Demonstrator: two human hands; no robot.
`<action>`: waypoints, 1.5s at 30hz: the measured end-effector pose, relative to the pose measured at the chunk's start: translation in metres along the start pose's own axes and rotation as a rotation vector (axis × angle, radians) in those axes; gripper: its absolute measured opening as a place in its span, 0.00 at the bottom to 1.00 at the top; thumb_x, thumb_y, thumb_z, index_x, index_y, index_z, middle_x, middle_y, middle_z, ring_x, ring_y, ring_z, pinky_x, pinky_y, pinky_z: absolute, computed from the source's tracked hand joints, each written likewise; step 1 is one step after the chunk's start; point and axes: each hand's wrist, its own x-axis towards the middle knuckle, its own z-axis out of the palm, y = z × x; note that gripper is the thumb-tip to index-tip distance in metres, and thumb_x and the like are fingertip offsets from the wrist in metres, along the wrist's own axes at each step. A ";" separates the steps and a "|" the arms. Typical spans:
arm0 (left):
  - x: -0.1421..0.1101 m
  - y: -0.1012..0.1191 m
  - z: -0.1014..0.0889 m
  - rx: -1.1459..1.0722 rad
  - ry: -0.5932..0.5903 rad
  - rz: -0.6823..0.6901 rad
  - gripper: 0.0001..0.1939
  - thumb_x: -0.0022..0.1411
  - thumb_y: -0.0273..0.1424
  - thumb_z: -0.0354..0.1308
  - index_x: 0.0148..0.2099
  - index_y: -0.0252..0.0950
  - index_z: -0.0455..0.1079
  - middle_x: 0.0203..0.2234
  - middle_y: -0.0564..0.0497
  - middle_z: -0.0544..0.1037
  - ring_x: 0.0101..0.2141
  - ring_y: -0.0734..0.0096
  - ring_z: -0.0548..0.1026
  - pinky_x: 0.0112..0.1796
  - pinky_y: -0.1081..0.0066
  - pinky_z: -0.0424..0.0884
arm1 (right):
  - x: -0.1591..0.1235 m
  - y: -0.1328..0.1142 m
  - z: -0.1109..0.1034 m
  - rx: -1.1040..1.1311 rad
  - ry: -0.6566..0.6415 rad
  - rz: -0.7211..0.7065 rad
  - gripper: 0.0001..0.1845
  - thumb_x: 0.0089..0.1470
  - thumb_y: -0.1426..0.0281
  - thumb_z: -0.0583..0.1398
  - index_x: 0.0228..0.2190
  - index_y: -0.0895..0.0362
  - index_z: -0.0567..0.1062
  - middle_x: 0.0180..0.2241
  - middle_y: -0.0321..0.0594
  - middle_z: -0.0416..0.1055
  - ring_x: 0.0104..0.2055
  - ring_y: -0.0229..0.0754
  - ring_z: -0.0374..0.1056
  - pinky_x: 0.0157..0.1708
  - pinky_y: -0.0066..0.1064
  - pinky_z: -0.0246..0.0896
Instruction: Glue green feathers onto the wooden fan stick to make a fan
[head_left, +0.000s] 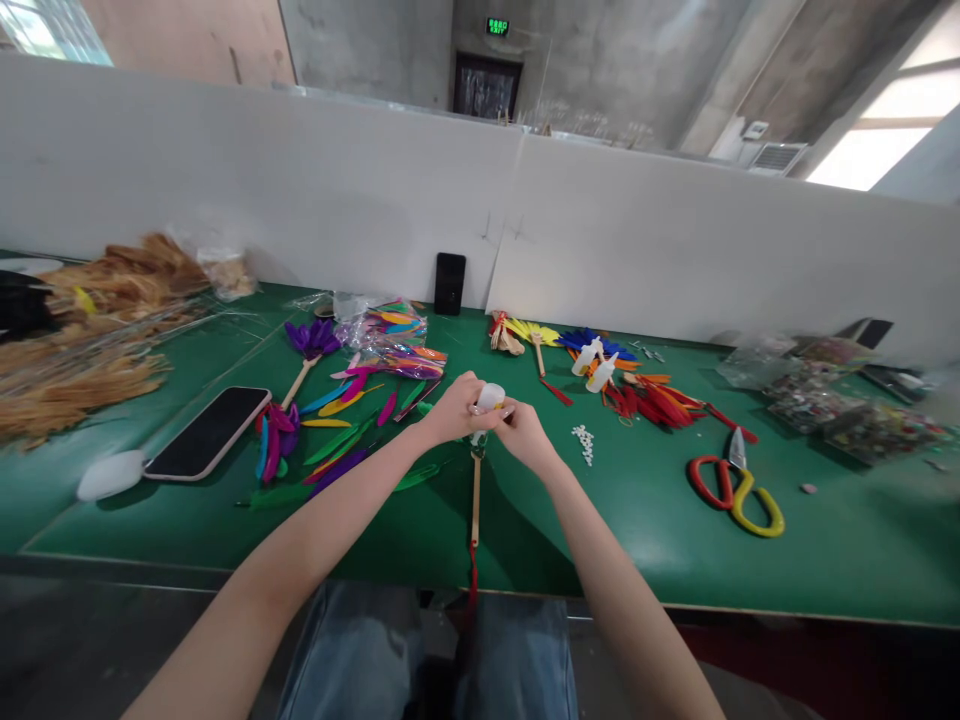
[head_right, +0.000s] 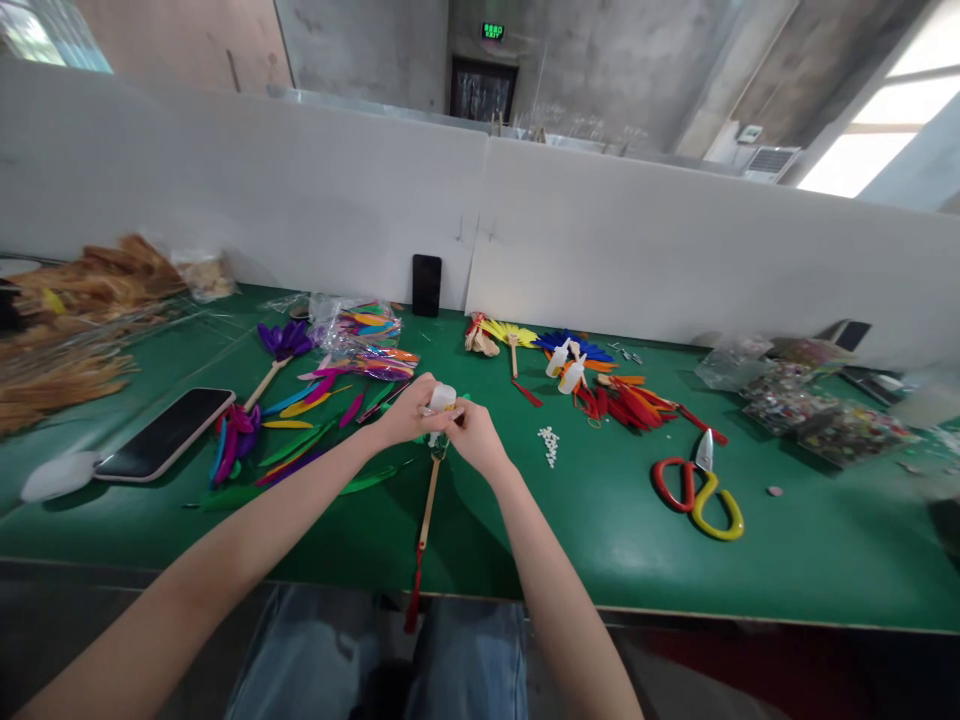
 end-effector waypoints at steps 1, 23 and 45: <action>0.001 -0.001 0.000 0.003 0.000 0.000 0.17 0.57 0.40 0.49 0.21 0.36 0.53 0.17 0.56 0.61 0.24 0.72 0.58 0.29 0.71 0.55 | 0.001 0.001 0.000 -0.011 -0.003 -0.002 0.10 0.46 0.65 0.55 0.23 0.60 0.69 0.18 0.32 0.60 0.20 0.33 0.50 0.19 0.25 0.45; 0.008 -0.005 0.017 0.097 -0.106 -0.045 0.20 0.58 0.44 0.50 0.22 0.35 0.61 0.18 0.54 0.64 0.25 0.71 0.62 0.31 0.70 0.57 | 0.003 0.025 -0.014 -0.118 -0.051 -0.024 0.10 0.47 0.68 0.55 0.30 0.61 0.72 0.28 0.40 0.71 0.28 0.40 0.63 0.28 0.28 0.56; -0.139 0.085 0.043 0.314 -0.343 -0.034 0.30 0.61 0.44 0.50 0.60 0.32 0.55 0.59 0.41 0.57 0.58 0.57 0.55 0.54 0.58 0.56 | -0.013 -0.006 -0.010 -0.038 0.135 0.071 0.25 0.47 0.51 0.57 0.33 0.62 0.74 0.19 0.34 0.61 0.19 0.33 0.49 0.18 0.25 0.45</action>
